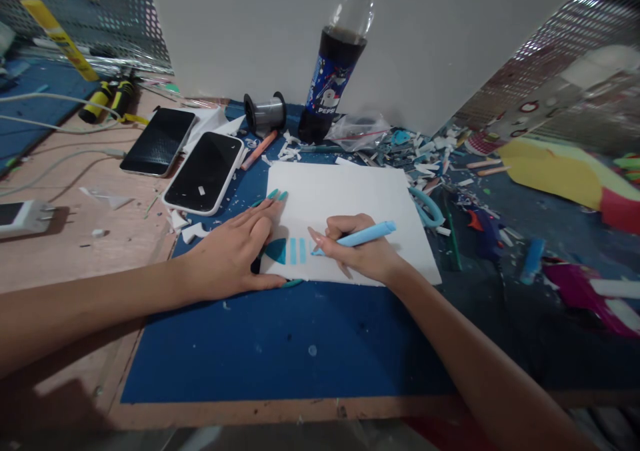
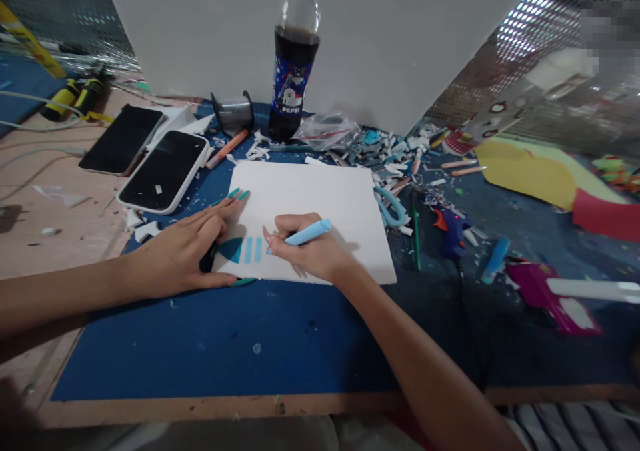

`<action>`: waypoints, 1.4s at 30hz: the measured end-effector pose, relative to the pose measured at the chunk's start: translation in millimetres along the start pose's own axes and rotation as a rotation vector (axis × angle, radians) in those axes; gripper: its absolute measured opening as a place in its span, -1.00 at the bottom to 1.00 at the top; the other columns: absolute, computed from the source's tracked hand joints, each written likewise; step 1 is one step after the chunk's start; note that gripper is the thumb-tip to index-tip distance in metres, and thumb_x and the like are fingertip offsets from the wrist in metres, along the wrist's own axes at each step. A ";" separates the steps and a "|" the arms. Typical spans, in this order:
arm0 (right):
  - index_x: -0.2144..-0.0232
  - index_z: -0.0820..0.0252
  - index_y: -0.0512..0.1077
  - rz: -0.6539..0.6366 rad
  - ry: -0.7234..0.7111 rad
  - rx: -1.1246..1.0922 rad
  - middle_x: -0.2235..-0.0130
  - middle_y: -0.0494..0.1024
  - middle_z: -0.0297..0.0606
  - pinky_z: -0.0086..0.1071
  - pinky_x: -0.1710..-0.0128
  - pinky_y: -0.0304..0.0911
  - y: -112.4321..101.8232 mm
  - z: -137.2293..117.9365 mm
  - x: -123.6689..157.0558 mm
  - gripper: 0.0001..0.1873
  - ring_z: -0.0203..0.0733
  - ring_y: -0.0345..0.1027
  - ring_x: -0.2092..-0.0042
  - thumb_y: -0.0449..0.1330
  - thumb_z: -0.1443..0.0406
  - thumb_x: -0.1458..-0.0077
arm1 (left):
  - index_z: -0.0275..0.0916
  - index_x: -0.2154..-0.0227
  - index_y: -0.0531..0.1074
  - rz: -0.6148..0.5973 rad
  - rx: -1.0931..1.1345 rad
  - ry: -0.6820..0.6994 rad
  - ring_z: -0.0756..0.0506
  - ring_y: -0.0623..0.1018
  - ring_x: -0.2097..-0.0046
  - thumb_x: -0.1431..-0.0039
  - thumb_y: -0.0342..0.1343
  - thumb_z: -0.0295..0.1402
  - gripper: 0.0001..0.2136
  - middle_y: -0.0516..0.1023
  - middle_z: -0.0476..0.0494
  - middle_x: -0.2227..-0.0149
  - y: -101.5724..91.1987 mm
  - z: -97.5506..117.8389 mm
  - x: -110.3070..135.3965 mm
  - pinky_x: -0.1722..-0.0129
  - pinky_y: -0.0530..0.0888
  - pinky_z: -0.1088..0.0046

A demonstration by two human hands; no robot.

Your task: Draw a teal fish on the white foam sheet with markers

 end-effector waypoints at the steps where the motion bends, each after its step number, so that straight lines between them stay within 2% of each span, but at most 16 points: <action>1: 0.67 0.12 0.02 -0.007 0.000 -0.004 0.64 0.09 -0.49 -0.42 0.57 0.08 0.5 -0.4 -0.1 -0.50 -0.42 0.04 0.60 0.20 0.26 -0.17 | -0.24 0.10 0.24 -0.003 0.003 -0.003 -0.35 0.02 -0.47 -0.29 -0.07 0.25 -0.43 0.06 -0.59 -0.42 0.0 -0.3 0.2 -0.35 0.33 0.05; 15: 0.64 0.11 0.01 -0.084 0.009 -0.049 0.63 0.07 -0.51 -0.39 0.46 0.29 6.4 4.8 0.8 -0.52 -0.41 0.01 0.56 0.20 0.27 -0.15 | -0.24 0.06 0.27 -0.008 0.013 -0.027 -0.36 0.01 -0.47 -0.25 0.08 0.21 -0.44 0.02 -0.51 -0.44 0.4 -2.6 0.6 -0.37 0.29 0.06; 19: 0.64 0.11 0.03 -0.099 -0.004 -0.070 0.63 0.05 -0.52 -0.37 0.44 0.35 7.3 2.9 1.1 -0.53 -0.41 0.01 0.57 0.19 0.28 -0.17 | -0.25 0.07 0.26 -0.004 -0.002 -0.014 -0.36 0.01 -0.46 -0.26 0.05 0.21 -0.44 0.02 -0.53 -0.44 0.1 -1.4 0.9 -0.35 0.32 0.06; 26: 0.67 0.13 0.05 -0.104 -0.020 -0.074 0.65 0.10 -0.51 -0.42 0.47 0.35 7.4 -1.6 0.8 -0.53 -0.42 0.09 0.59 0.20 0.29 -0.16 | -0.26 0.10 0.24 0.030 -0.068 0.030 -0.38 0.11 -0.44 -0.29 -0.04 0.24 -0.43 0.10 -0.63 -0.40 -2.1 1.7 1.5 -0.30 0.39 0.06; 28: 0.67 0.13 0.08 -0.051 -0.022 -0.061 0.64 0.15 -0.50 -0.43 0.50 0.32 3.0 -1.2 1.4 -0.53 -0.41 0.12 0.59 0.23 0.28 -0.15 | -0.27 0.09 0.24 0.032 -0.073 0.035 -0.39 0.11 -0.44 -0.29 -0.04 0.23 -0.43 0.10 -0.65 -0.40 -2.2 2.0 1.4 -0.30 0.39 0.06; 30: 0.65 0.13 0.11 0.060 -0.008 -0.067 0.66 0.18 -0.51 -0.39 0.45 0.36 -6.0 1.2 2.7 -0.53 -0.42 0.14 0.62 0.24 0.26 -0.18 | -0.28 0.08 0.24 0.034 -0.072 0.036 -0.40 0.09 -0.44 -0.29 -0.02 0.23 -0.42 0.10 -0.65 -0.40 -1.9 1.8 1.2 -0.31 0.38 0.05; 33: 0.63 0.11 0.11 0.169 0.027 -0.116 0.70 0.18 -0.58 -0.23 0.20 0.49 -13.4 6.4 4.7 -0.51 -0.45 0.14 0.71 0.25 0.21 -0.24 | -0.28 0.05 0.24 0.036 -0.064 0.032 -0.40 0.07 -0.45 -0.27 0.02 0.22 -0.41 0.12 -0.63 -0.39 -1.2 1.1 1.1 -0.34 0.34 0.04; 36: 0.62 0.10 0.09 0.155 0.035 -0.136 0.71 0.15 -0.62 -0.14 0.00 0.47 -10.1 7.9 3.9 -0.49 -0.46 0.15 0.73 0.28 0.20 -0.22 | -0.27 0.06 0.24 0.030 -0.052 0.029 -0.39 0.07 -0.45 -0.26 0.04 0.22 -0.42 0.13 -0.60 -0.40 -0.4 0.8 1.1 -0.35 0.33 0.06; 39: 0.62 0.10 0.09 0.148 0.039 -0.116 0.70 0.16 -0.61 -0.16 0.04 0.49 -8.7 7.8 3.1 -0.49 -0.45 0.15 0.71 0.28 0.18 -0.22 | -0.25 0.07 0.24 0.021 -0.042 0.022 -0.38 0.05 -0.45 -0.26 0.04 0.22 -0.43 0.11 -0.57 -0.41 0.4 0.2 1.3 -0.35 0.33 0.07; 42: 0.63 0.11 0.11 0.151 0.060 -0.068 0.67 0.21 -0.55 -0.23 0.23 0.51 -8.9 8.8 3.2 -0.48 -0.42 0.17 0.68 0.29 0.13 -0.21 | -0.25 0.07 0.24 0.031 -0.053 0.023 -0.39 0.05 -0.45 -0.26 0.04 0.22 -0.43 0.13 -0.59 -0.40 -0.6 0.2 1.6 -0.35 0.34 0.05</action>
Point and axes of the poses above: each hand's wrist, its own x-axis away from the middle knuckle, its own y-axis out of the palm, z = x × y, the point moved 9 cm from there along -x, towards the middle knuckle
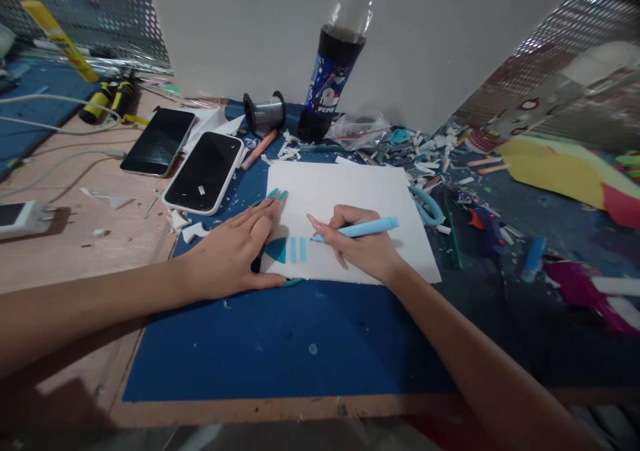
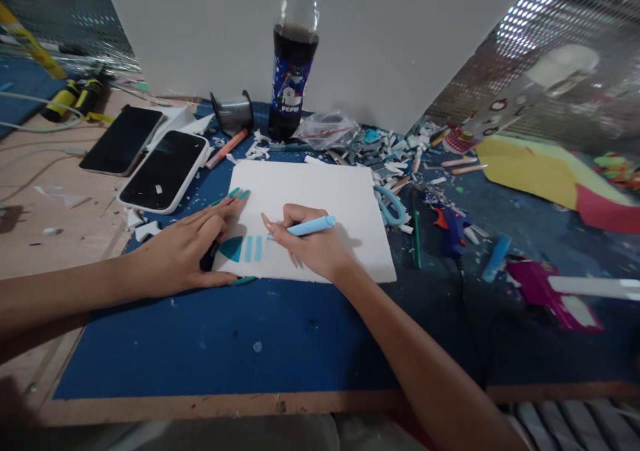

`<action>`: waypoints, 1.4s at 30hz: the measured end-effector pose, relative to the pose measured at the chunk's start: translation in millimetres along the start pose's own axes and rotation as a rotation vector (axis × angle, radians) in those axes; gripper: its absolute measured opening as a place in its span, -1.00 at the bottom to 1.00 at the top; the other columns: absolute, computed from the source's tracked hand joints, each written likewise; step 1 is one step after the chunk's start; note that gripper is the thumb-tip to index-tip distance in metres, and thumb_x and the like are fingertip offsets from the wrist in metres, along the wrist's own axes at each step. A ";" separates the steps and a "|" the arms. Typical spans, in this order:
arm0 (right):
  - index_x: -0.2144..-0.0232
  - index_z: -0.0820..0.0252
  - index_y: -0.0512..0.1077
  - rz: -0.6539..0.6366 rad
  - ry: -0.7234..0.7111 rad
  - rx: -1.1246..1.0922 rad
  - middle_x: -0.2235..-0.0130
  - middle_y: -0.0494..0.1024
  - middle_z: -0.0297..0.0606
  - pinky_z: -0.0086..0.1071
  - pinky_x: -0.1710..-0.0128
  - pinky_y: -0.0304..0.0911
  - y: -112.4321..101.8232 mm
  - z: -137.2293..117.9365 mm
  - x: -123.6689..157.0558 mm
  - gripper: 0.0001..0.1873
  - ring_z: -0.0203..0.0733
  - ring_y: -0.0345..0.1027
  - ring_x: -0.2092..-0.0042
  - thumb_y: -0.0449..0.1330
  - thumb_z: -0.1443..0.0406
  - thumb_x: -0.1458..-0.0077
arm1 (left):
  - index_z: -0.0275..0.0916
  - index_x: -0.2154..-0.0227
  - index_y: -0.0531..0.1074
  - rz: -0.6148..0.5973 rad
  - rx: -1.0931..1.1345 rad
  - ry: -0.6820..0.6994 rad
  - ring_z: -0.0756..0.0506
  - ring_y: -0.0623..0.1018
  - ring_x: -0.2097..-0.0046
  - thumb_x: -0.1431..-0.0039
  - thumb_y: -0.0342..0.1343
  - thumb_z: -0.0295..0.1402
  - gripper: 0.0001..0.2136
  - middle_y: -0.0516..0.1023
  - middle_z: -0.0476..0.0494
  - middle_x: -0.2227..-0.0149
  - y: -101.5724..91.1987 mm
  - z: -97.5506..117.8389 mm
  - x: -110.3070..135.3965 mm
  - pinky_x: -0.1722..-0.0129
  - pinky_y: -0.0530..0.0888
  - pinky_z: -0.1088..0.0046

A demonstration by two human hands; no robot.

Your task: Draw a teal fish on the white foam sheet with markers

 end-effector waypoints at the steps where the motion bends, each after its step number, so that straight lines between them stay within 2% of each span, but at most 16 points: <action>1: 0.63 0.11 0.11 0.000 0.004 0.009 0.67 0.22 -0.54 -0.25 0.27 0.50 0.0 0.4 0.1 -0.47 -0.42 0.18 0.67 0.29 0.12 -0.21 | -0.26 0.07 0.24 0.005 -0.007 0.004 -0.39 0.05 -0.45 -0.27 0.03 0.22 -0.43 0.14 -0.61 -0.39 -0.5 0.3 0.0 -0.34 0.35 0.04; 6: 0.63 0.11 0.08 -0.004 0.005 0.025 0.69 0.17 -0.54 -0.30 0.35 0.43 -0.1 3.7 0.4 -0.47 -0.42 0.14 0.65 0.27 0.14 -0.23 | -0.25 0.09 0.23 0.014 -0.027 0.022 -0.40 0.12 -0.43 -0.29 -0.02 0.23 -0.43 0.16 -0.64 -0.38 -1.4 2.3 -0.5 -0.32 0.38 0.03; 14: 0.65 0.12 0.05 0.021 -0.072 0.070 0.67 0.16 -0.52 -0.41 0.53 0.24 -1.8 -3.7 -1.5 -0.50 -0.42 0.10 0.61 0.21 0.27 -0.22 | -0.25 0.03 0.23 0.026 0.007 0.019 -0.36 0.08 -0.45 -0.30 -0.04 0.23 -0.42 0.12 -0.58 -0.40 -0.5 0.5 0.8 -0.35 0.33 0.03; 19: 0.66 0.11 0.04 0.011 -0.070 0.085 0.67 0.15 -0.51 -0.38 0.50 0.27 -0.9 -5.1 -1.5 -0.49 -0.41 0.10 0.62 0.20 0.26 -0.22 | -0.25 0.06 0.25 0.000 0.041 0.002 -0.37 0.05 -0.46 -0.28 0.01 0.21 -0.44 0.09 -0.57 -0.42 0.9 -1.7 0.0 -0.36 0.31 0.04; 24: 0.65 0.11 0.04 -0.009 -0.029 0.060 0.67 0.17 -0.51 -0.33 0.36 0.40 -0.1 0.0 -1.1 -0.47 -0.41 0.10 0.60 0.23 0.20 -0.23 | -0.23 0.12 0.25 0.004 0.045 0.006 -0.37 0.05 -0.46 -0.29 0.01 0.21 -0.47 0.09 -0.59 -0.41 -0.3 -0.5 -0.5 -0.38 0.28 0.01; 26: 0.65 0.11 0.03 -0.026 -0.024 0.054 0.68 0.15 -0.51 -0.33 0.36 0.40 1.3 0.4 -0.9 -0.46 -0.42 0.09 0.61 0.23 0.20 -0.24 | -0.24 0.12 0.25 0.003 0.046 0.006 -0.37 0.05 -0.46 -0.29 0.01 0.20 -0.47 0.09 -0.59 -0.41 -0.3 -0.1 -0.5 -0.37 0.29 0.02; 31: 0.65 0.11 -0.01 -0.052 -0.037 0.038 0.69 0.08 -0.53 -0.40 0.53 0.24 2.9 -3.8 -1.0 -0.46 -0.43 0.03 0.63 0.21 0.22 -0.22 | -0.25 0.09 0.25 -0.010 0.047 -0.005 -0.39 0.03 -0.46 -0.27 0.05 0.20 -0.45 0.10 -0.59 -0.41 0.2 -0.2 0.0 -0.37 0.30 0.02; 36: 0.65 0.12 -0.01 -0.076 -0.072 0.073 0.66 0.08 -0.52 -0.42 0.56 0.11 3.7 -8.9 -2.2 -0.49 -0.43 0.01 0.61 0.21 0.27 -0.18 | -0.26 0.08 0.25 -0.001 0.029 0.008 -0.37 0.06 -0.46 -0.29 0.02 0.20 -0.45 0.08 -0.60 -0.41 -1.3 1.2 0.0 -0.37 0.30 0.04; 42: 0.65 0.13 -0.01 -0.120 -0.094 0.089 0.64 0.09 -0.49 -0.42 0.55 0.05 6.2 -9.4 -2.8 -0.50 -0.42 -0.02 0.58 0.19 0.28 -0.16 | -0.25 0.07 0.25 -0.002 0.039 0.007 -0.38 0.04 -0.46 -0.28 0.01 0.22 -0.44 0.08 -0.58 -0.42 -2.4 1.4 -0.3 -0.37 0.31 0.01</action>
Point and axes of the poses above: each hand's wrist, its own x-axis away from the middle knuckle, its own y-axis out of the palm, z = x × y, the point moved 9 cm from there along -x, towards the middle knuckle
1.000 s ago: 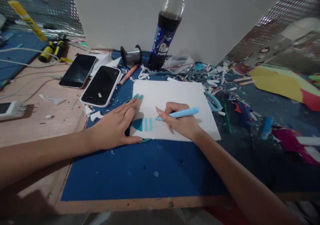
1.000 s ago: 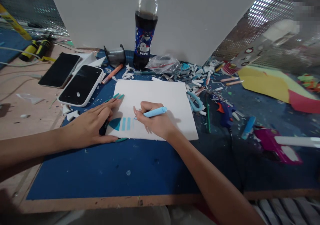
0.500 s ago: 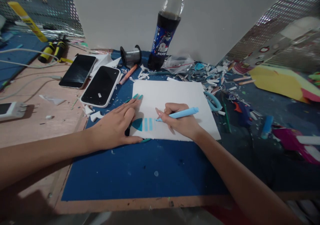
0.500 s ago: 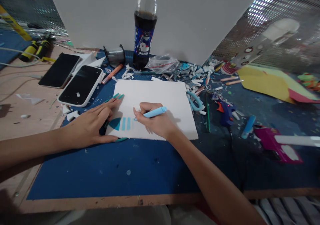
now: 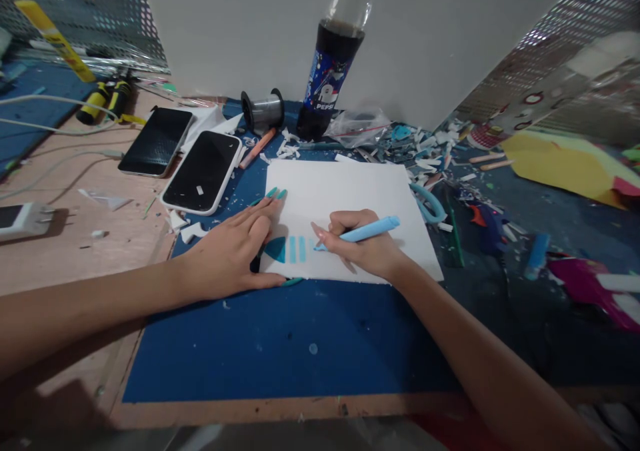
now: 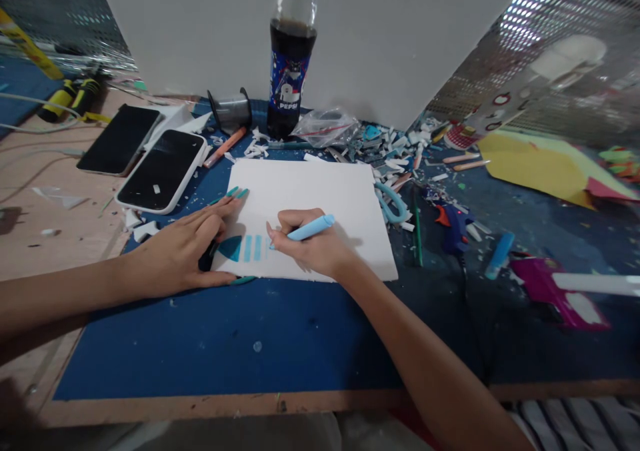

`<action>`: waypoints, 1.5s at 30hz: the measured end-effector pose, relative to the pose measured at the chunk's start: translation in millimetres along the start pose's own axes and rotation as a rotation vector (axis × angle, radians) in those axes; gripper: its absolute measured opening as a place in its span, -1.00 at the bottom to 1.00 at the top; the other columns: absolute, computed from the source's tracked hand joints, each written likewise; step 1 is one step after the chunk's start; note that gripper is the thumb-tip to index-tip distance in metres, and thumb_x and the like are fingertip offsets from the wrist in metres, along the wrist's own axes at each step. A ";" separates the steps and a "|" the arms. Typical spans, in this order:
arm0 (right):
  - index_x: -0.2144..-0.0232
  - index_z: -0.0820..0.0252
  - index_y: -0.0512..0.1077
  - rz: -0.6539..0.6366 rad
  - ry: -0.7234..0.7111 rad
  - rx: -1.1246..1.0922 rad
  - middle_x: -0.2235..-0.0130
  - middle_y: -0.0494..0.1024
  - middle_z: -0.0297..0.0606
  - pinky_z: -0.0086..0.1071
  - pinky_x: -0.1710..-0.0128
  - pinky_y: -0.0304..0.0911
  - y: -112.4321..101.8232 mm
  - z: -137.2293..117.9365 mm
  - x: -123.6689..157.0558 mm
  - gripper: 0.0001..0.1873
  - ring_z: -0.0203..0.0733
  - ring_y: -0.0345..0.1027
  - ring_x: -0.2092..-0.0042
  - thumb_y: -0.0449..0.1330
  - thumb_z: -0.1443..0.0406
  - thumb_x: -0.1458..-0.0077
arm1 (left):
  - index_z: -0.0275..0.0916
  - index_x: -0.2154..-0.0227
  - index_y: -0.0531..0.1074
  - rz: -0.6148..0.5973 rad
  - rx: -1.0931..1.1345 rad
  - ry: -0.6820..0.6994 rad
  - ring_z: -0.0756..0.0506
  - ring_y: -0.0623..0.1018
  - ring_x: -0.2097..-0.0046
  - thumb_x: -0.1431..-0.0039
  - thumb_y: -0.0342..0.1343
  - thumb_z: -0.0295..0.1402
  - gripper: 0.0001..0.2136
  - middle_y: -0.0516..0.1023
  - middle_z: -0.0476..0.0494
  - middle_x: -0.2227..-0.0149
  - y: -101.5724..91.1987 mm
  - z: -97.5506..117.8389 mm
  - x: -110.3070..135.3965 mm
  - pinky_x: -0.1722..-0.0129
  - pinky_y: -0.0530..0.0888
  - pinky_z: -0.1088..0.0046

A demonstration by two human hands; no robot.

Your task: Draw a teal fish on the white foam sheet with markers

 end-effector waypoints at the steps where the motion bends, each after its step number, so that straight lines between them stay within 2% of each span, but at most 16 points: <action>1: 0.66 0.13 -0.01 -0.005 -0.004 0.000 0.64 0.08 -0.49 -0.41 0.55 0.05 0.1 -0.3 0.0 -0.51 -0.42 -0.02 0.58 0.19 0.29 -0.16 | -0.25 0.07 0.25 0.000 0.002 0.001 -0.38 0.04 -0.46 -0.29 0.00 0.22 -0.44 0.08 -0.59 -0.41 -0.2 0.1 0.0 -0.37 0.31 0.01; 10: 0.65 0.10 -0.04 -0.082 0.036 -0.007 0.66 0.07 -0.49 -0.40 0.53 0.16 4.5 1.3 0.7 -0.53 -0.40 0.00 0.60 0.16 0.26 -0.13 | -0.23 0.09 0.25 -0.009 0.025 -0.014 -0.38 0.03 -0.46 -0.28 0.02 0.22 -0.45 0.04 -0.55 -0.43 1.2 -1.9 0.1 -0.37 0.31 0.01; 16: 0.67 0.10 -0.03 -0.110 0.033 -0.033 0.66 0.05 -0.50 -0.41 0.54 0.15 6.3 1.3 1.8 -0.52 -0.41 -0.04 0.60 0.17 0.29 -0.13 | -0.26 0.08 0.25 -0.017 -0.001 -0.013 -0.40 0.04 -0.45 -0.28 0.00 0.23 -0.43 0.07 -0.62 -0.41 1.6 0.0 -1.5 -0.35 0.33 0.01; 20: 0.66 0.10 -0.03 -0.115 0.033 -0.046 0.65 0.02 -0.51 -0.42 0.56 0.10 6.4 2.4 2.2 -0.52 -0.41 -0.06 0.59 0.18 0.29 -0.12 | -0.26 0.06 0.27 -0.020 0.016 -0.028 -0.40 0.01 -0.46 -0.26 0.05 0.21 -0.43 0.06 -0.56 -0.42 2.1 -2.0 -1.0 -0.36 0.32 0.00; 24: 0.66 0.11 -0.01 -0.115 0.042 -0.071 0.65 0.04 -0.50 -0.41 0.53 0.19 7.0 2.8 2.8 -0.51 -0.40 -0.02 0.58 0.20 0.28 -0.12 | -0.25 0.02 0.27 -0.033 0.019 -0.042 -0.38 -0.01 -0.46 -0.27 0.01 0.23 -0.41 0.03 -0.53 -0.44 3.9 -3.7 0.4 -0.35 0.33 -0.03; 29: 0.66 0.12 0.06 -0.113 0.117 -0.121 0.62 0.14 -0.48 -0.38 0.44 0.33 9.6 6.7 4.3 -0.52 -0.39 0.09 0.55 0.22 0.23 -0.15 | -0.27 0.09 0.27 -0.020 0.010 -0.026 -0.42 0.02 -0.45 -0.27 0.01 0.23 -0.43 0.07 -0.61 -0.41 2.5 -2.0 -0.6 -0.35 0.33 -0.03; 37: 0.67 0.10 -0.03 -0.108 0.039 -0.081 0.67 0.03 -0.52 -0.40 0.53 0.24 8.1 -2.2 2.3 -0.53 -0.42 -0.01 0.61 0.16 0.31 -0.11 | -0.24 0.13 0.26 -0.028 0.022 -0.031 -0.40 0.01 -0.46 -0.26 0.05 0.22 -0.45 0.07 -0.59 -0.42 1.6 -2.0 -0.9 -0.38 0.28 0.01; 45: 0.67 0.11 0.05 -0.103 0.052 -0.112 0.67 0.15 -0.49 -0.40 0.50 0.29 8.0 0.1 3.8 -0.52 -0.41 0.10 0.60 0.21 0.27 -0.15 | -0.26 0.15 0.26 -0.010 -0.003 -0.021 -0.44 0.05 -0.44 -0.25 0.06 0.21 -0.45 0.09 -0.65 -0.40 0.8 -1.5 -1.0 -0.35 0.33 0.01</action>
Point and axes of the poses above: each hand's wrist, its own x-axis away from the middle knuckle, its own y-axis out of the palm, z = x × y, the point moved 9 cm from there along -x, towards the middle knuckle
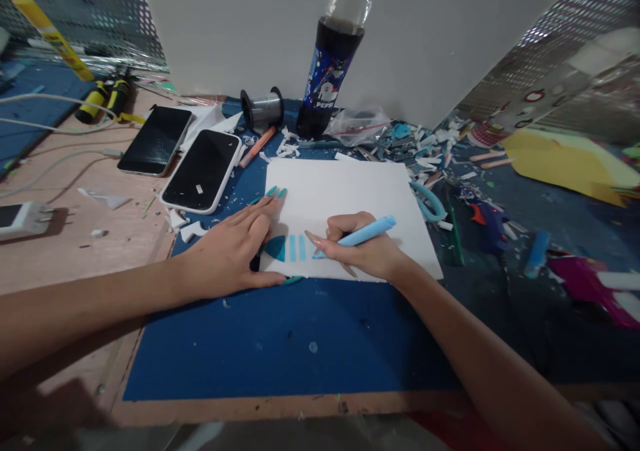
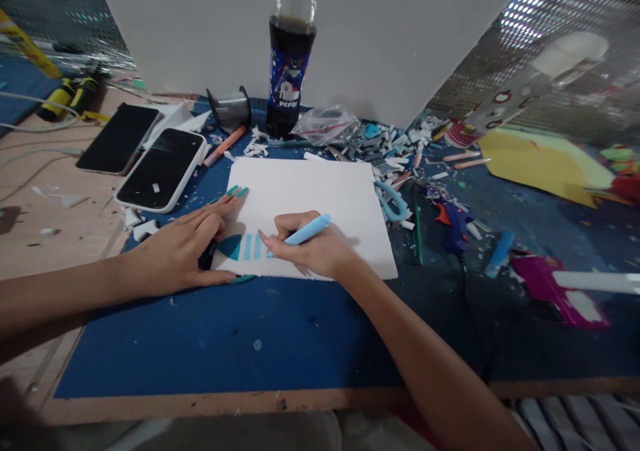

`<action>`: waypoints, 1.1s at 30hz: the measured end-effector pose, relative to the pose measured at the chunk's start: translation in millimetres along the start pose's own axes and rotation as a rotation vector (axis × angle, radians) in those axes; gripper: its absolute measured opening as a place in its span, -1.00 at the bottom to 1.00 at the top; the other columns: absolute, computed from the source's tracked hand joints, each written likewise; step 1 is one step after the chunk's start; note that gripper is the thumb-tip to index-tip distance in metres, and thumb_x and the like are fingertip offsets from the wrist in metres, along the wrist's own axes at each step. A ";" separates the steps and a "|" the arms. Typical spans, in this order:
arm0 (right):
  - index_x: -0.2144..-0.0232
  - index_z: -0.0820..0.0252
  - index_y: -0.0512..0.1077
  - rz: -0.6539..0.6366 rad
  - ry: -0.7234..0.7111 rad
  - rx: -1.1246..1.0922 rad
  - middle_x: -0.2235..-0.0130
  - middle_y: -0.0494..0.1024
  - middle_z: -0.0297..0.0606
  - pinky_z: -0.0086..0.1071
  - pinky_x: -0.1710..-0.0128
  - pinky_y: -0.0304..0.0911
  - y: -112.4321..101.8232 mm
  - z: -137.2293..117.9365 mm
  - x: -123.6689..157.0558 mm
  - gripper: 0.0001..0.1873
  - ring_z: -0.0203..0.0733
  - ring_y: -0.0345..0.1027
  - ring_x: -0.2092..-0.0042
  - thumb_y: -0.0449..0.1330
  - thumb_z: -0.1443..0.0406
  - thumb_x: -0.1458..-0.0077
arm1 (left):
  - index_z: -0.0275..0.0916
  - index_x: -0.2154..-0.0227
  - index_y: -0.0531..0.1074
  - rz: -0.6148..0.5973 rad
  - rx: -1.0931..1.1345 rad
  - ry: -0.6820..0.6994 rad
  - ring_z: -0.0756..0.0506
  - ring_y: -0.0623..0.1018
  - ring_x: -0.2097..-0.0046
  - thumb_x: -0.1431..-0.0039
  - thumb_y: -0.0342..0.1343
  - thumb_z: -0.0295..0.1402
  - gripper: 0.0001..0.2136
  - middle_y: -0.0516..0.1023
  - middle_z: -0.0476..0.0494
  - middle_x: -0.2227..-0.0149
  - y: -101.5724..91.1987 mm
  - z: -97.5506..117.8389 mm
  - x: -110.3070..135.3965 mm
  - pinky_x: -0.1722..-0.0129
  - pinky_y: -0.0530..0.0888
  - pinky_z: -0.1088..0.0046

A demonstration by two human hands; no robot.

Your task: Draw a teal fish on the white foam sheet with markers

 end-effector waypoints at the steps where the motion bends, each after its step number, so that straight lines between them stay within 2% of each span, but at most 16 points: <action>1: 0.67 0.11 0.05 0.000 -0.001 0.010 0.67 0.14 -0.50 -0.40 0.51 0.27 0.0 0.2 0.1 -0.53 -0.41 0.09 0.60 0.21 0.27 -0.14 | -0.26 0.14 0.26 0.003 0.001 0.003 -0.44 0.04 -0.44 -0.26 0.07 0.20 -0.46 0.09 -0.64 -0.40 -0.2 -0.1 0.3 -0.35 0.33 0.01; 8: 0.66 0.10 -0.05 -0.002 -0.025 0.053 0.66 0.00 -0.53 -0.43 0.55 0.17 0.0 -1.3 -1.0 -0.54 -0.43 -0.04 0.61 0.15 0.32 -0.10 | -0.23 0.19 0.22 0.030 -0.025 0.050 -0.44 0.04 -0.44 -0.30 0.00 0.19 -0.50 0.10 -0.71 -0.38 -2.9 4.0 0.4 -0.33 0.34 0.00; 11: 0.66 0.11 -0.02 0.018 -0.015 0.064 0.65 0.05 -0.51 -0.42 0.54 0.17 -1.8 0.6 -1.2 -0.53 -0.42 0.00 0.60 0.17 0.30 -0.12 | -0.21 0.22 0.20 0.033 -0.023 0.050 -0.43 0.04 -0.44 -0.30 0.01 0.19 -0.51 0.11 -0.70 -0.38 -2.9 4.6 0.2 -0.34 0.33 0.01; 15: 0.64 0.13 0.02 0.118 0.013 0.091 0.62 0.16 -0.47 -0.43 0.53 0.13 -11.1 5.1 0.0 -0.52 -0.42 0.08 0.57 0.19 0.26 -0.19 | -0.20 0.23 0.20 0.034 -0.005 0.038 -0.41 0.03 -0.45 -0.28 0.06 0.17 -0.52 0.11 -0.66 -0.39 -3.0 3.4 0.7 -0.37 0.30 0.02; 21: 0.66 0.13 0.02 0.003 0.004 0.036 0.63 0.12 -0.49 -0.39 0.47 0.25 -0.9 4.6 0.1 -0.52 -0.41 0.09 0.57 0.22 0.28 -0.14 | -0.20 0.23 0.21 0.028 -0.008 0.037 -0.43 0.03 -0.45 -0.27 0.06 0.18 -0.51 0.10 -0.66 -0.40 -1.0 2.7 0.8 -0.34 0.35 0.00; 26: 0.63 0.12 0.04 0.123 0.014 0.051 0.64 0.13 -0.51 -0.41 0.51 0.21 -10.5 6.1 1.0 -0.52 -0.42 0.11 0.61 0.20 0.26 -0.20 | -0.22 0.21 0.21 0.044 -0.032 0.056 -0.46 0.06 -0.44 -0.31 0.00 0.18 -0.51 0.12 -0.74 -0.37 -1.6 4.8 0.4 -0.31 0.38 -0.05; 30: 0.66 0.13 0.04 0.033 -0.021 0.063 0.64 0.17 -0.48 -0.42 0.53 0.18 -2.8 4.4 0.7 -0.50 -0.41 0.12 0.59 0.23 0.28 -0.17 | -0.23 0.20 0.22 0.044 -0.027 0.051 -0.45 0.05 -0.44 -0.30 0.03 0.18 -0.50 0.09 -0.72 -0.38 -1.7 3.7 0.6 -0.32 0.37 -0.05; 33: 0.64 0.12 0.05 0.103 0.024 0.052 0.65 0.16 -0.50 -0.42 0.51 0.21 -8.3 8.5 1.0 -0.50 -0.42 0.13 0.61 0.23 0.24 -0.21 | -0.25 0.16 0.24 0.033 -0.030 0.039 -0.45 0.04 -0.44 -0.28 0.05 0.18 -0.48 0.11 -0.68 -0.39 0.1 2.3 1.0 -0.31 0.38 -0.05</action>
Point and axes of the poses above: each hand's wrist, its own x-axis away from the middle knuckle, its own y-axis out of the palm, z = x × y, the point moved 9 cm from there along -x, towards the middle knuckle
